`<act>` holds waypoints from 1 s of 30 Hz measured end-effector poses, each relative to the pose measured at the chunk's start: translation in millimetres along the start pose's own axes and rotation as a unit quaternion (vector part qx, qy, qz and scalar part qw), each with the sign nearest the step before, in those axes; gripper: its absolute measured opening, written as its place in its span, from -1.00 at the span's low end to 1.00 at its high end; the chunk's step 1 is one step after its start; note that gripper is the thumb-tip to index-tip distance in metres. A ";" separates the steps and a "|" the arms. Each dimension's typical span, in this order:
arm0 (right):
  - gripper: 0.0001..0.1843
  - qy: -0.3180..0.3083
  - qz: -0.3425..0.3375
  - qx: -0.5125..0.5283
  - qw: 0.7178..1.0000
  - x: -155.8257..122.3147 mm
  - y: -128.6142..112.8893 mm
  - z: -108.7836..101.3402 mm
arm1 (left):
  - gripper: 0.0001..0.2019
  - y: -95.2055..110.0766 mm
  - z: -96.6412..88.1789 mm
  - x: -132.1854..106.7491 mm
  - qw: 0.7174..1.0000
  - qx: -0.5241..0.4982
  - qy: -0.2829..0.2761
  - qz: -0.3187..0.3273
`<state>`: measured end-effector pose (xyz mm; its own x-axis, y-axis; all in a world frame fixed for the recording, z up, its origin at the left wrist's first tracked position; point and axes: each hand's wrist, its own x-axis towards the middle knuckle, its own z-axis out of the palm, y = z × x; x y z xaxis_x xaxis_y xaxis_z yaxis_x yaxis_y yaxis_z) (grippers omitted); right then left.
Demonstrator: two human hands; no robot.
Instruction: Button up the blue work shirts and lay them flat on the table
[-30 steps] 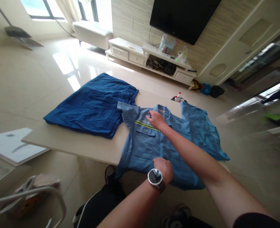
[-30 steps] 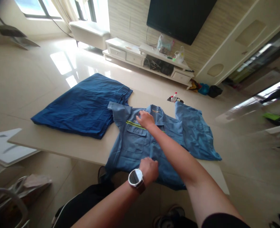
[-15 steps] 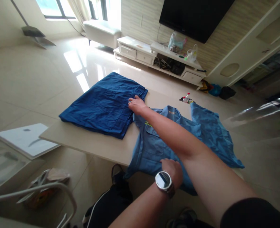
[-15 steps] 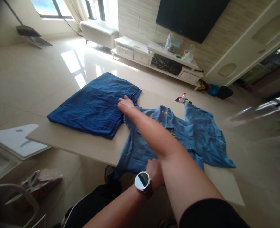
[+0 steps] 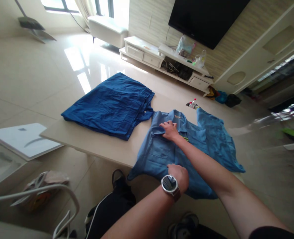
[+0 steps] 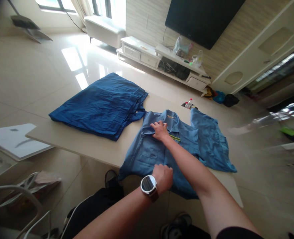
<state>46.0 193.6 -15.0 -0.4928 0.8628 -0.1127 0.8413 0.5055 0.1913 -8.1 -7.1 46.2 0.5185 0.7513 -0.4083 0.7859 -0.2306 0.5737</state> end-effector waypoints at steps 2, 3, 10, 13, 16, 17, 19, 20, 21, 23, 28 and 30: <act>-0.65 -0.018 -0.028 -0.006 0.999 6.5 -6.1 -6.8 | -0.63 1.0 2.0 0.8 1.000 -0.001 -0.004 -0.003; -0.70 -0.022 -0.033 -0.008 0.999 9.6 -8.6 -11.0 | -0.63 1.4 2.6 1.6 1.000 -0.003 -0.006 -0.003; -0.60 0.016 0.032 -0.026 0.999 10.2 -36.4 -18.7 | -0.60 -0.7 3.1 10.5 1.000 0.011 -0.011 -0.009; -0.68 -0.031 0.023 -0.044 0.998 4.5 -49.0 -13.6 | -0.54 -2.8 3.7 13.3 0.999 0.026 -0.014 -0.033; -0.63 0.037 -0.039 -0.068 0.996 2.5 -50.2 -11.4 | -0.53 -3.2 5.6 13.1 0.999 0.014 -0.019 -0.038; -0.59 0.065 -0.067 -0.079 0.992 2.8 -47.5 -11.2 | -0.53 -2.8 6.2 12.7 0.999 0.007 -0.017 -0.037; -0.55 0.088 -0.107 -0.097 0.986 3.7 -38.8 -10.8 | -0.53 -2.0 6.9 11.8 0.999 -0.001 -0.013 -0.037; -0.56 0.081 -0.112 -0.101 0.985 3.7 -33.9 -10.4 | -0.53 -1.9 6.5 11.5 0.999 -0.002 -0.012 -0.040; -0.58 0.072 -0.108 -0.105 0.986 3.0 -29.3 -9.9 | -0.51 -2.4 5.5 11.5 0.999 0.000 -0.013 -0.048; -0.61 0.068 -0.104 -0.112 0.986 -1.0 -24.1 -8.3 | -0.47 -6.2 0.9 11.6 0.996 0.013 -0.023 -0.085; -0.59 0.095 -0.246 -0.094 0.960 -16.0 -39.3 3.1 | -0.42 -36.1 -16.8 7.3 0.976 0.055 -0.021 -0.207; -0.60 0.088 -0.267 -0.086 0.956 -16.9 -48.1 9.6 | -0.42 -51.5 -21.6 2.6 0.972 0.061 -0.015 -0.226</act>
<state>16.0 154.7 -31.7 -0.8843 0.4607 -0.0756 0.4181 0.8536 0.3108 -54.5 20.1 30.9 0.1189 0.7752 -0.6204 0.9689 0.0462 0.2433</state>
